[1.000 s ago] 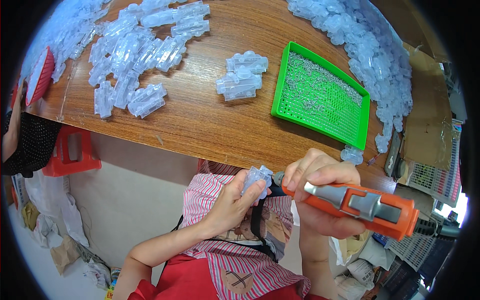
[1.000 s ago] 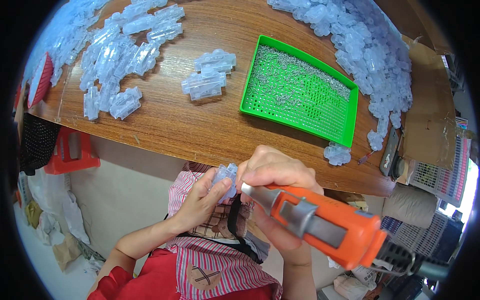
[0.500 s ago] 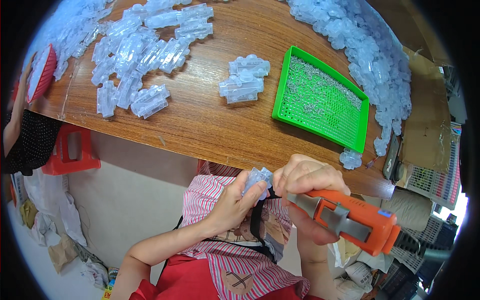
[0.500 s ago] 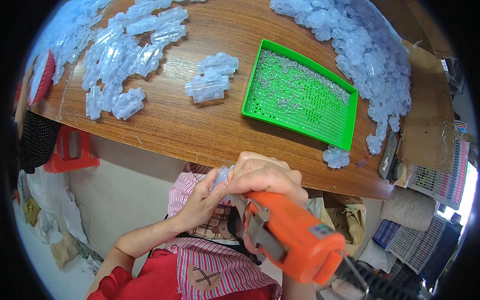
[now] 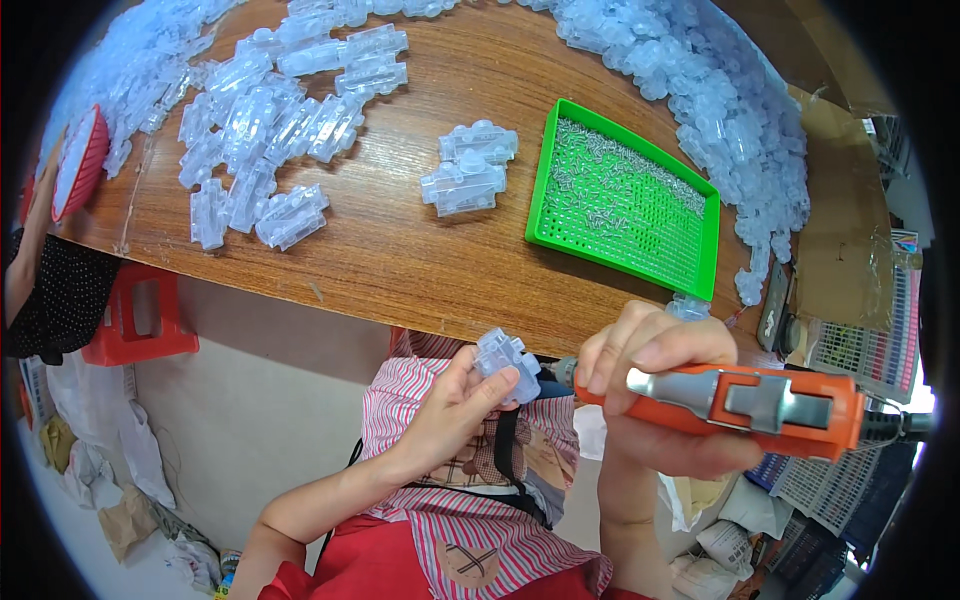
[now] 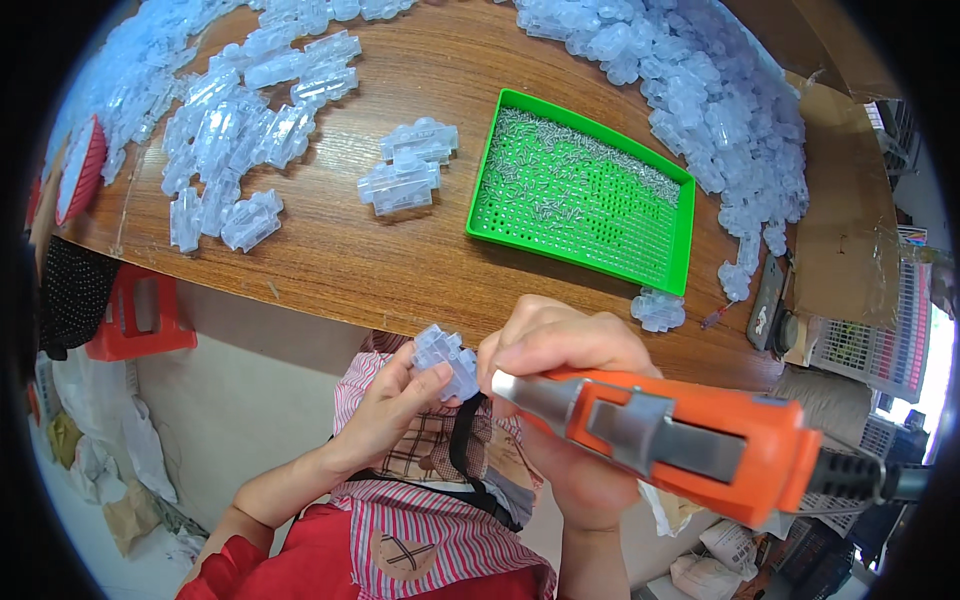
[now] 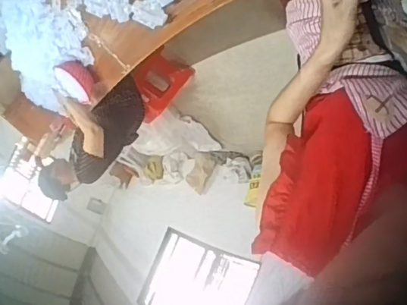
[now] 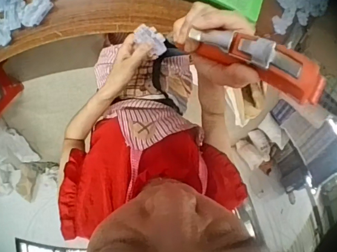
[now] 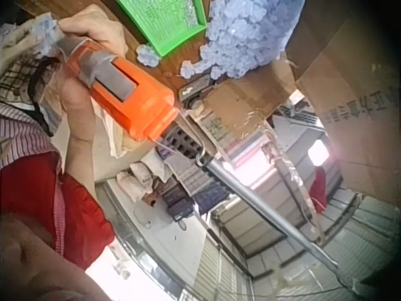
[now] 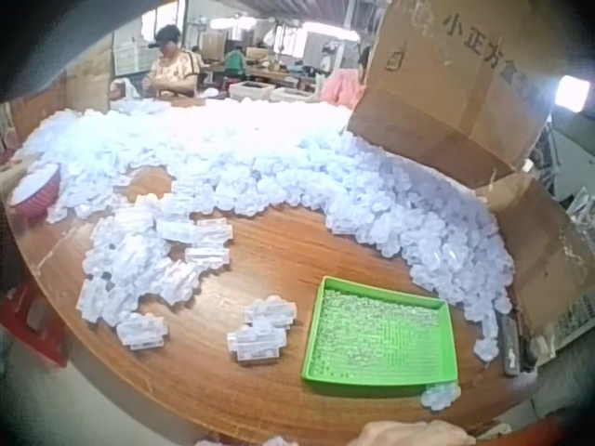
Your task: Assembling plastic components by inserting screws using an electric screwdriver.
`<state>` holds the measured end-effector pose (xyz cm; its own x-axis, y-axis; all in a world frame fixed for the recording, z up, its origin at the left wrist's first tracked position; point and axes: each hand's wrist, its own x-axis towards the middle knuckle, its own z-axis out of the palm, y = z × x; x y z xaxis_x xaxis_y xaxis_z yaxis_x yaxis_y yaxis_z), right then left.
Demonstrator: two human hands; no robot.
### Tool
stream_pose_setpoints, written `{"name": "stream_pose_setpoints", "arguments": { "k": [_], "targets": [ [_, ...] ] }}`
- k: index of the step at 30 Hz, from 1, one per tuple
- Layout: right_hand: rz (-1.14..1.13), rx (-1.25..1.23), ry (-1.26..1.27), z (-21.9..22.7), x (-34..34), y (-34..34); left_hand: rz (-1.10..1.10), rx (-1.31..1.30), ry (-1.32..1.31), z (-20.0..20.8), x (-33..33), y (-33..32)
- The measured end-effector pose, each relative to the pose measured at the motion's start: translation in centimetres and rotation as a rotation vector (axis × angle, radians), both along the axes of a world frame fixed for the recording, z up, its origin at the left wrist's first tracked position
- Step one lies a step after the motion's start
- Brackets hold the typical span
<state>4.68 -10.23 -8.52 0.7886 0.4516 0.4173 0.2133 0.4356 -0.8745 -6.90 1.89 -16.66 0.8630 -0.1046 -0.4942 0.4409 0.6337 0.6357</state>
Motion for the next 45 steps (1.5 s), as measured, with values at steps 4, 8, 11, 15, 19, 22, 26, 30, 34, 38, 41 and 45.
{"name": "stream_pose_setpoints", "arguments": {
  "k": [4, 8, 11, 15, 19, 22, 26, 30, 34, 38, 41, 45],
  "targets": [
    [-0.023, -0.171, -0.027, -0.2, -0.4, 0.2, 0.028, -0.061, 0.055, -0.8, 0.3, -0.2],
    [-0.037, -0.188, 0.039, -0.8, -0.8, 0.1, 0.062, -0.077, 0.07, -0.4, 0.5, -0.6],
    [-0.046, -0.203, 0.11, -1.4, -1.0, 0.2, 0.087, -0.092, 0.056, -0.8, 0.3, -0.9],
    [-0.023, -0.177, 0.137, -1.7, -1.1, 0.2, 0.095, -0.093, 0.027, -0.6, 0.3, -0.8],
    [0.045, -0.106, 0.065, -2.2, -0.6, 0.2, 0.075, -0.049, 0.005, -0.7, 0.4, -1.0],
    [0.107, -0.062, -0.009, -3.1, 0.1, 0.6, 0.069, -0.001, -0.007, -0.8, 0.4, -1.0],
    [0.128, -0.074, -0.042, -3.0, 0.0, 0.6, 0.085, 0.007, -0.04, -0.8, 0.3, -0.9],
    [0.068, -0.27, 0.025, -1.5, -0.3, 0.3, 0.16, -0.041, -0.064, -1.4, 0.3, -1.8],
    [0.08, -0.37, 0.084, 0.0, -0.1, -0.4, 0.123, 0.042, -0.008, -1.4, -0.1, -1.2],
    [0.071, 0.089, 0.083, 1.6, 0.6, -0.2, 0.167, 0.014, 0.023, -0.1, 0.2, -0.5],
    [0.051, 0.08, 0.063, 1.2, 0.6, -0.6, 0.235, -0.022, 0.131, 0.5, 0.1, -0.2],
    [0.045, 0.069, 0.108, -0.1, 0.1, -0.1, 0.256, -0.062, 0.153, -0.4, 0.3, -0.8]
  ]
}}
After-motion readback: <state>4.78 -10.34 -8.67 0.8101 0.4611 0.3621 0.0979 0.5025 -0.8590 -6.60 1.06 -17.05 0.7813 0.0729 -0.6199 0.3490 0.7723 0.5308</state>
